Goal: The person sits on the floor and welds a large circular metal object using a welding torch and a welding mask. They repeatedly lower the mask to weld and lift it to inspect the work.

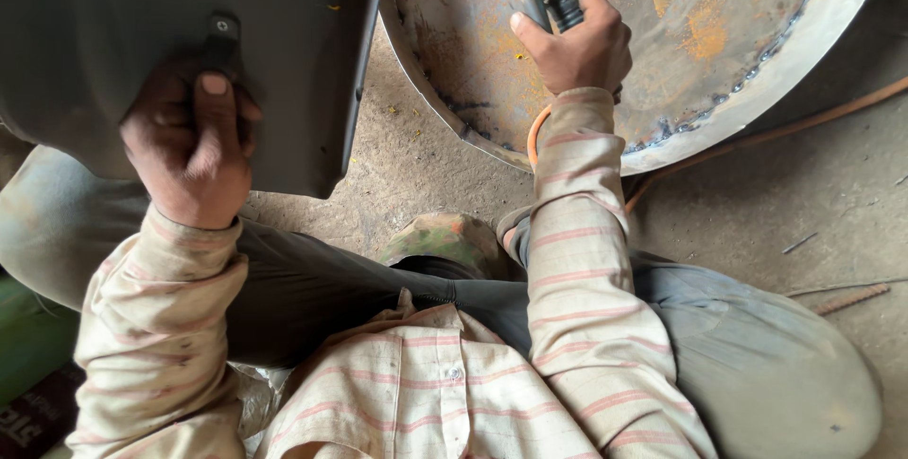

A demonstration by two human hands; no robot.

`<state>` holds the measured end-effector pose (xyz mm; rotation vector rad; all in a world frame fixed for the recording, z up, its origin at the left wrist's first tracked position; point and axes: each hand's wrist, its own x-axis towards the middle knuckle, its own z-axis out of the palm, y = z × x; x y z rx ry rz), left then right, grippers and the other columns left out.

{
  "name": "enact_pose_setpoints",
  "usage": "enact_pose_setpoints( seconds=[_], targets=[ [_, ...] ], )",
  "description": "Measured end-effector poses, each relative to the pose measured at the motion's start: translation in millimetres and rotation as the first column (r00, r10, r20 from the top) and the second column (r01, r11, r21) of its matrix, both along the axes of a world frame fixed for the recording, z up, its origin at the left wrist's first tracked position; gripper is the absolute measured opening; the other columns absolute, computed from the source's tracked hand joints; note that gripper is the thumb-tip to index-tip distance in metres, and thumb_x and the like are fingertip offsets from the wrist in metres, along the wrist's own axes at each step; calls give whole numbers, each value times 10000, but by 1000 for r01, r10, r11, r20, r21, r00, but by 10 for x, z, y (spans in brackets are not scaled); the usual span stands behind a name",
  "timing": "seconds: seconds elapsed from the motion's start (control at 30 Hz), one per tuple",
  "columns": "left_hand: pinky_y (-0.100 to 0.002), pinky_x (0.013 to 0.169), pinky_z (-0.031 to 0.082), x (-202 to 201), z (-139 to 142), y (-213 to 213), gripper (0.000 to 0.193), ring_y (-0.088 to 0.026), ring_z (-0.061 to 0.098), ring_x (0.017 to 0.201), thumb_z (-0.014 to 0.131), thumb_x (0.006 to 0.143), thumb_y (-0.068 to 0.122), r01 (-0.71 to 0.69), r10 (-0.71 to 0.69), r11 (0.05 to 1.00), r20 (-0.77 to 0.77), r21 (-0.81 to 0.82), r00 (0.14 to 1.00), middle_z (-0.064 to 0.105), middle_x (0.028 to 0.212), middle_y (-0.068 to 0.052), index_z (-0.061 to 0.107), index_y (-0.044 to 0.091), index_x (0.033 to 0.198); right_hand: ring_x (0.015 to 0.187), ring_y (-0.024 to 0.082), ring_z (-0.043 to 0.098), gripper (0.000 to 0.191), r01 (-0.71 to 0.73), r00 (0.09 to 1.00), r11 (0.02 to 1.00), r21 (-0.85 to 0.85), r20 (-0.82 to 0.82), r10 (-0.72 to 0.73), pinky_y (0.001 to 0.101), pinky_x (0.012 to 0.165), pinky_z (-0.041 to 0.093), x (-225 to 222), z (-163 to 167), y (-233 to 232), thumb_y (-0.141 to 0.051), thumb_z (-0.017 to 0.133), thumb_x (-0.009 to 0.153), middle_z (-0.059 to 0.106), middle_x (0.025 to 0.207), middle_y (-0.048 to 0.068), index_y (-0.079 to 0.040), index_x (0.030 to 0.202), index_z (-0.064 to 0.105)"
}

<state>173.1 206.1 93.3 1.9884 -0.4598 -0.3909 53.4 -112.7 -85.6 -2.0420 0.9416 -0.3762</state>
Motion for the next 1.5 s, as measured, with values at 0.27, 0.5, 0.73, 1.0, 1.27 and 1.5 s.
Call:
enact_pose_setpoints(
  seconds=[0.27, 0.5, 0.73, 1.0, 1.27, 1.5],
  targets=[
    [-223, 528, 401, 24, -82, 110, 261, -74, 522, 588, 551, 1261, 160, -18, 18, 1000, -16, 8, 1000, 652, 828, -72, 618, -62, 1139, 891, 229, 797, 685, -58, 998, 998, 24, -7, 58, 393, 812, 595, 65, 3, 74, -417, 926, 708, 812, 990, 63, -128, 1293, 720],
    [-228, 499, 392, 27, -10, 24, 238, -74, 531, 561, 563, 1230, 116, 43, -48, 993, 40, 111, 998, 654, 782, -68, 641, -47, 1075, 909, 241, 797, 680, -76, 997, 997, -24, 23, 76, 394, 830, 599, 59, 87, 89, -406, 937, 729, 809, 1014, 77, -108, 1298, 716],
    [-327, 565, 492, 29, 76, -133, 122, -175, 656, 629, 653, 1070, 76, 313, -384, 882, 152, 351, 911, 671, 765, -87, 675, 13, 968, 899, 233, 785, 591, -2, 934, 1000, 19, -357, 9, 395, 820, 588, 176, 269, 120, -452, 869, 761, 805, 969, 53, -129, 1242, 751],
    [-368, 536, 473, -23, 189, -242, 49, -290, 635, 584, 721, 931, 91, 464, -551, 774, 97, 432, 829, 653, 735, -118, 713, 54, 962, 919, 223, 778, 638, 52, 898, 999, -7, -438, -49, 392, 838, 584, 37, 236, 142, -449, 875, 734, 806, 1001, 45, -147, 1278, 735],
    [-378, 547, 467, -2, 161, -150, 89, -323, 617, 594, 736, 932, 97, 405, -520, 800, 173, 444, 837, 623, 711, -144, 692, 23, 952, 938, 212, 771, 689, 68, 930, 996, 59, -365, -42, 389, 855, 580, -3, 274, 119, -447, 880, 706, 806, 1033, 37, -165, 1314, 720],
    [-305, 570, 464, 20, 69, -53, 157, -180, 596, 600, 661, 1111, 114, 316, -370, 915, 210, 252, 905, 632, 731, -86, 679, -12, 1020, 956, 204, 765, 737, 56, 957, 994, 94, -289, -27, 386, 870, 577, 21, 186, 74, -444, 885, 682, 807, 1061, 31, -181, 1346, 706]
  ],
)
